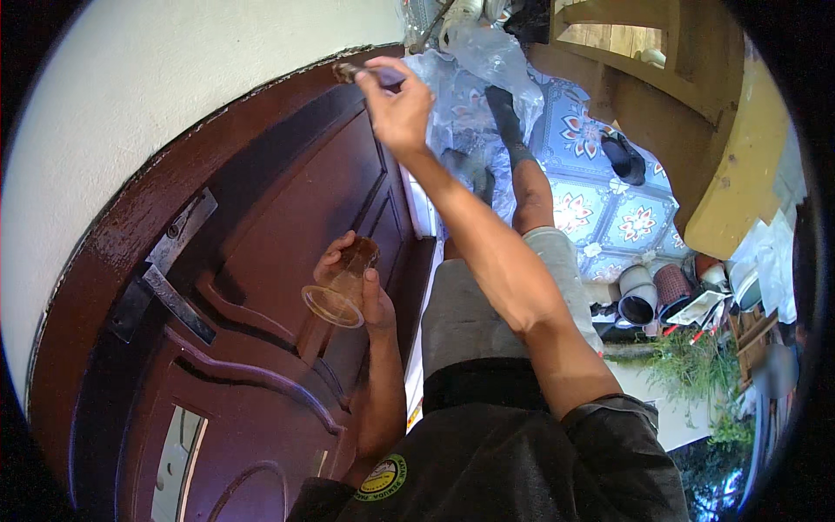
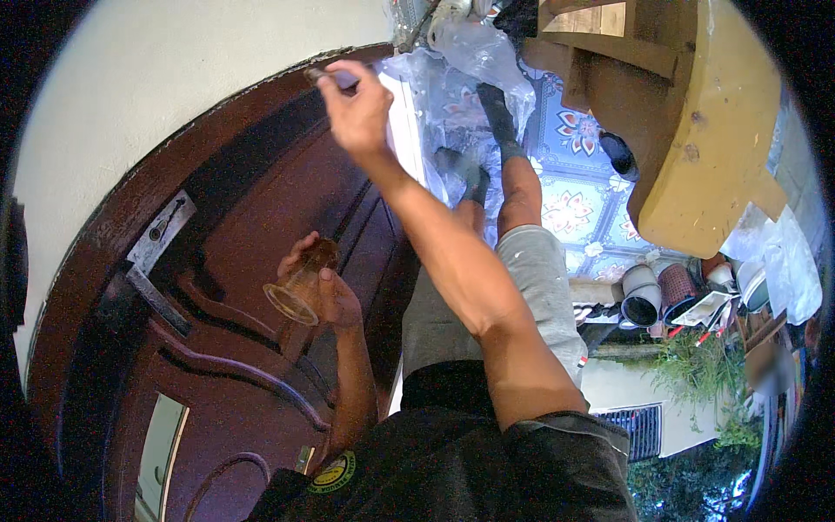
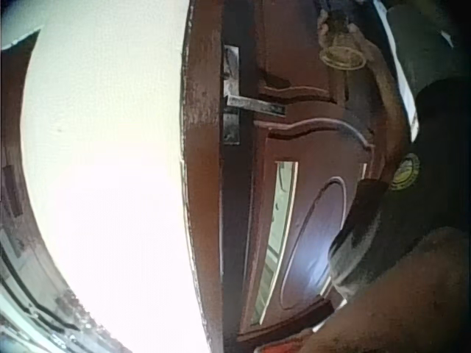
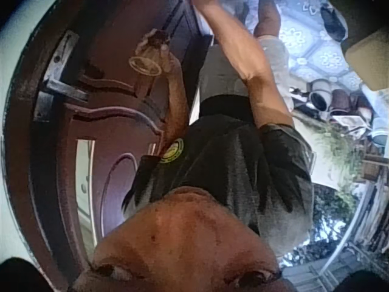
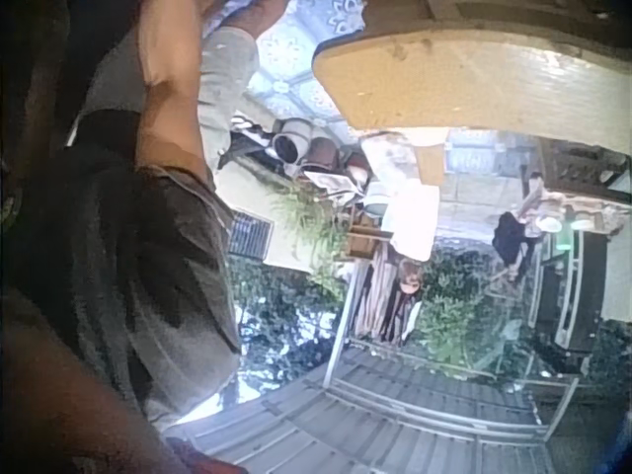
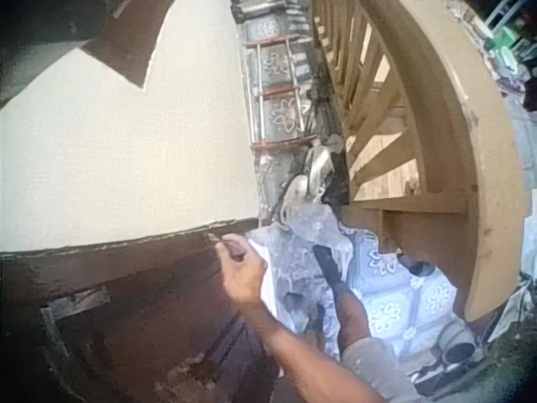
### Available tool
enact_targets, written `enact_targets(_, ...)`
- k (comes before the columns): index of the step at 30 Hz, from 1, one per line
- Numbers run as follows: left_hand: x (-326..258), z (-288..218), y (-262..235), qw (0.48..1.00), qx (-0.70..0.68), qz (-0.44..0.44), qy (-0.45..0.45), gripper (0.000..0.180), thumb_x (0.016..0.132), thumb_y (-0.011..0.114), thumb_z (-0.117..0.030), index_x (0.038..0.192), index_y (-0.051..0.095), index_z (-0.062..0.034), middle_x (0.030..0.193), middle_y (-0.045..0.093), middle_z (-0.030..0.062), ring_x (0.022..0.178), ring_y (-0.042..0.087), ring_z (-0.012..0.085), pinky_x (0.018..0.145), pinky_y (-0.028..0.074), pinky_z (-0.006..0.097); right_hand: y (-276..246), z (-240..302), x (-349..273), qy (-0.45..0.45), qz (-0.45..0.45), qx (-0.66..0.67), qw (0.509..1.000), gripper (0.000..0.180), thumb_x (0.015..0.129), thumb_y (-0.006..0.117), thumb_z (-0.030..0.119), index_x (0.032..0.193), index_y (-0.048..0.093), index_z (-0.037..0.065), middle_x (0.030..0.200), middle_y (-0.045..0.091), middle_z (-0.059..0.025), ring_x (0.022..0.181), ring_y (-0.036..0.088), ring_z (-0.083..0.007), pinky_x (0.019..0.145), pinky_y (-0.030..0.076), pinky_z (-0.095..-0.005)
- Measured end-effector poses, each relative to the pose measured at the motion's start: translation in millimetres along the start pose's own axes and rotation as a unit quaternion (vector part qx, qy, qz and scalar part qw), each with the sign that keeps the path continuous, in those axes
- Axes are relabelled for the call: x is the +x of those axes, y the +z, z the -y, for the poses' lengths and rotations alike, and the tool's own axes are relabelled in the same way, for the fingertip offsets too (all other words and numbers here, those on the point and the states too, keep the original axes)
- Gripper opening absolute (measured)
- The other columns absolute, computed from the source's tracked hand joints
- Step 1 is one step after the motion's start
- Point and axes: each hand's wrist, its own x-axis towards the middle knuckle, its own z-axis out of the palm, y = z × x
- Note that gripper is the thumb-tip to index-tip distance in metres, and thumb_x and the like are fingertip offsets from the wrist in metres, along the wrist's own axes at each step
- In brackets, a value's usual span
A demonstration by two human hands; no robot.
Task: Apply stain or paint to the outer edge of a wooden door frame using a brush.
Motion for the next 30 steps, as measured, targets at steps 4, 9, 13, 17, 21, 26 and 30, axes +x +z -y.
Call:
enact_targets(4, 1.9, -0.7, 3.2, 1.000, -0.006, -0.023, -0.008, 0.043, 0.081, 0.056, -0.004, 0.121, 0.041, -0.0059, 0.119, 0.052, 0.0193, 0.112, 0.051, 0.0286, 0.097, 0.041, 0.042, -7.4, 34.9, -31.8, 0.016, 0.051, 0.031, 0.998, 0.015, 0.081, 0.071, 0.012, 0.091, 0.067, 0.003, 0.078, 0.067, -0.0054, 0.069, 0.060, -0.0095, 0.064, 0.048, -0.0255)
enact_targets(9, 1.7, 2.4, 6.9, 1.000, -0.006, -0.013, -0.013, 0.044, 0.080, 0.056, -0.005, 0.121, 0.041, -0.0059, 0.118, 0.053, 0.0195, 0.112, 0.051, 0.0287, 0.096, 0.043, 0.041, -35.0, 52.9, -47.5, 0.046, 0.060, 0.142, 0.987, 0.019, 0.084, 0.070, 0.012, 0.096, 0.062, -0.001, 0.087, 0.067, -0.0055, 0.070, 0.062, -0.0111, 0.064, 0.051, -0.0250)
enact_targets(13, 5.0, 2.5, 8.3, 1.000, 0.008, -0.023, -0.009, 0.044, 0.080, 0.057, -0.005, 0.121, 0.042, -0.0055, 0.118, 0.054, 0.0189, 0.113, 0.051, 0.0283, 0.095, 0.044, 0.040, -37.7, 24.2, -28.6, 0.169, 0.057, 0.314, 0.933, 0.032, 0.084, 0.069, 0.008, 0.107, 0.052, -0.004, 0.087, 0.065, -0.0095, 0.075, 0.062, -0.0116, 0.070, 0.055, -0.0242)
enact_targets(17, 10.1, 3.6, 7.5, 1.000, -0.021, -0.003, -0.005, 0.044, 0.080, 0.058, -0.003, 0.121, 0.042, -0.0051, 0.118, 0.053, 0.0182, 0.113, 0.051, 0.0277, 0.095, 0.044, 0.040, -36.1, -5.2, -4.1, 0.080, 0.058, 0.210, 0.973, 0.023, 0.084, 0.068, 0.006, 0.102, 0.056, -0.001, 0.088, 0.064, -0.0088, 0.075, 0.063, -0.0113, 0.066, 0.054, -0.0237)
enact_targets(21, 29.9, 25.1, 10.0, 1.000, 0.013, 0.014, -0.004, 0.044, 0.076, 0.069, -0.005, 0.113, 0.045, -0.0055, 0.113, 0.053, 0.0146, 0.108, 0.052, 0.0259, 0.095, 0.044, 0.039, -65.8, 27.8, -5.8, 0.100, 0.036, 0.131, 0.986, 0.022, 0.085, 0.068, 0.005, 0.102, 0.056, -0.001, 0.088, 0.064, -0.0082, 0.077, 0.062, -0.0116, 0.067, 0.054, -0.0243)
enact_targets(26, 66.2, 56.1, 29.2, 0.990, 0.058, 0.058, 0.112, 0.047, 0.071, 0.076, -0.007, 0.109, 0.048, -0.0047, 0.105, 0.054, 0.0110, 0.102, 0.055, 0.0236, 0.091, 0.045, 0.037, -124.9, 133.9, -43.9, 0.003, 0.038, 0.106, 0.994, 0.028, 0.082, 0.070, 0.001, 0.104, 0.054, -0.002, 0.099, 0.065, -0.0161, 0.087, 0.064, -0.0181, 0.075, 0.054, -0.0285)
enact_targets(30, 82.0, 47.1, 52.8, 0.969, 0.176, 0.092, 0.146, 0.046, 0.064, 0.077, -0.004, 0.103, 0.054, -0.0027, 0.103, 0.055, 0.0103, 0.093, 0.058, 0.0223, 0.081, 0.048, 0.033, -156.2, 192.6, -61.3, -0.148, 0.141, 0.075, 0.976, 0.025, 0.080, 0.068, -0.004, 0.100, 0.053, -0.002, 0.101, 0.064, -0.0205, 0.091, 0.065, -0.0284, 0.080, 0.055, -0.0384)
